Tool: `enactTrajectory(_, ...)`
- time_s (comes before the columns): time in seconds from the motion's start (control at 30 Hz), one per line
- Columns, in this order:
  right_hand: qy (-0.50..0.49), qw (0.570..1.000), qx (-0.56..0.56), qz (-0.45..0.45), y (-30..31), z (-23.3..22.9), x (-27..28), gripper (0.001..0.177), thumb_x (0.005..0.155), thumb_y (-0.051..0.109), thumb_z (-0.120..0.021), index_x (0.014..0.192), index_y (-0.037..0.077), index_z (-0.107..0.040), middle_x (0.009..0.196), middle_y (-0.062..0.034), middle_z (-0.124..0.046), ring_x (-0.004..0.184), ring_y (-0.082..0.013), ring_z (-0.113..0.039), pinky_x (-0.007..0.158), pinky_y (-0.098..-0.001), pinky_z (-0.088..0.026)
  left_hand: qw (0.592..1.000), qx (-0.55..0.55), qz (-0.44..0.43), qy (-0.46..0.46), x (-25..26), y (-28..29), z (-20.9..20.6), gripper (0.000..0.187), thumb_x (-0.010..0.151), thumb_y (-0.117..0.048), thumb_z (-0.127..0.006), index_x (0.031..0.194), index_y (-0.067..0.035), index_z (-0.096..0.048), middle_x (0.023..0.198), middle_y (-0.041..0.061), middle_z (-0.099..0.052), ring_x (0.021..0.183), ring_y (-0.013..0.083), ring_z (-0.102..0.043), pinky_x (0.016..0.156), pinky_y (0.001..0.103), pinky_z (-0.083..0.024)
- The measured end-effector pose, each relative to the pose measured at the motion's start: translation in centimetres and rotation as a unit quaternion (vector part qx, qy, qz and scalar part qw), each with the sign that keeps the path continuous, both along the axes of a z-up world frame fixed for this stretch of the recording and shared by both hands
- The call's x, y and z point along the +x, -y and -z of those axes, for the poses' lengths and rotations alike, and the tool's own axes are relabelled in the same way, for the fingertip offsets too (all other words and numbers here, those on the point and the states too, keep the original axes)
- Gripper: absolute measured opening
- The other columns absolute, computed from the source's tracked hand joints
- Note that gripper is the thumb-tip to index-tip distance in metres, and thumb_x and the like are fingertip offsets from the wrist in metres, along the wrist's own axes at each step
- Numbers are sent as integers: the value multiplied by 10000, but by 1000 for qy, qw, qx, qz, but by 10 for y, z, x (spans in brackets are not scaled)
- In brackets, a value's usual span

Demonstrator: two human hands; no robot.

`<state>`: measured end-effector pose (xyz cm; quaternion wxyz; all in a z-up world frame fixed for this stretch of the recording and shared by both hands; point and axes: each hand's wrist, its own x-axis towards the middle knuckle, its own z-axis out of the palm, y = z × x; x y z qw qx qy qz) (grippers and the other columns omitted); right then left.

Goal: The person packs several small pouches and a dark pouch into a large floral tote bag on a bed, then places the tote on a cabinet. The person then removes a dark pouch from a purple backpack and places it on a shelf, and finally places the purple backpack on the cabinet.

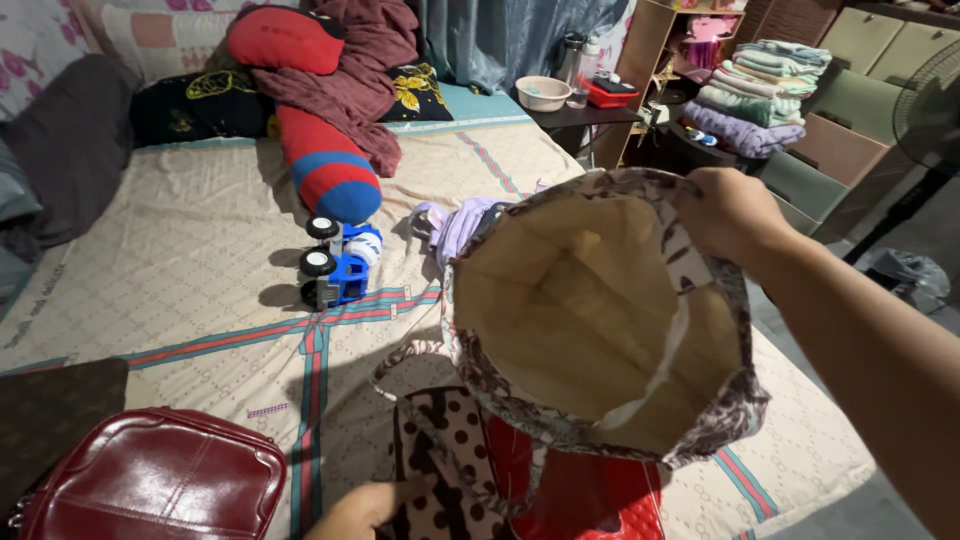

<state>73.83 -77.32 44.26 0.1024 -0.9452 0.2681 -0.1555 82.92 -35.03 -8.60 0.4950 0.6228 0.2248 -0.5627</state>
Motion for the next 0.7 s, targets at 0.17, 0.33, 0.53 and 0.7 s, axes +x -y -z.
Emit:
enactTrajectory(0.17, 15, 998, -65, -16, 17, 12, -1, 391, 969, 422, -590, 1166, 126, -751, 1054, -238, -730, 1001, -455, -686, 861, -518, -542, 971, -66, -142, 181, -18, -13, -48, 670, 895, -418, -553, 1449, -43, -501, 1431, 195, -389, 1276, 321, -436, 1042, 461, -431)
enactTrajectory(0.33, 26, 999, -47, -11, 22, 22, -3, 386, 967, 433, -593, 1155, 144, -766, 1069, -240, -728, 1019, -459, -677, 878, -519, -534, 847, -223, -138, 463, -41, -53, -94, 464, 930, -180, -571, 1346, 13, -642, 1294, 223, -579, 1139, 299, -599, 958, 420, -502)
enactTrajectory(0.53, 50, 999, -10, -7, 11, 28, -1, 416, 984, 461, -602, 1116, 99, -758, 1045, -249, -731, 1009, -451, -684, 868, -519, -536, 869, -123, -381, 291, -42, -81, -131, 396, 959, -191, -666, 1291, 23, -689, 1240, 223, -678, 1047, 311, -684, 833, 467, -524)
enactTrajectory(0.7, 116, 993, 7, 4, 13, 23, 4, 365, 984, 409, -596, 1100, 101, -754, 1036, -252, -717, 985, -461, -678, 861, -524, -524, 861, 272, -326, 280, -43, -78, -177, 694, 758, -205, -878, 1328, 14, -549, 1191, 213, -644, 999, 322, -717, 774, 442, -606)
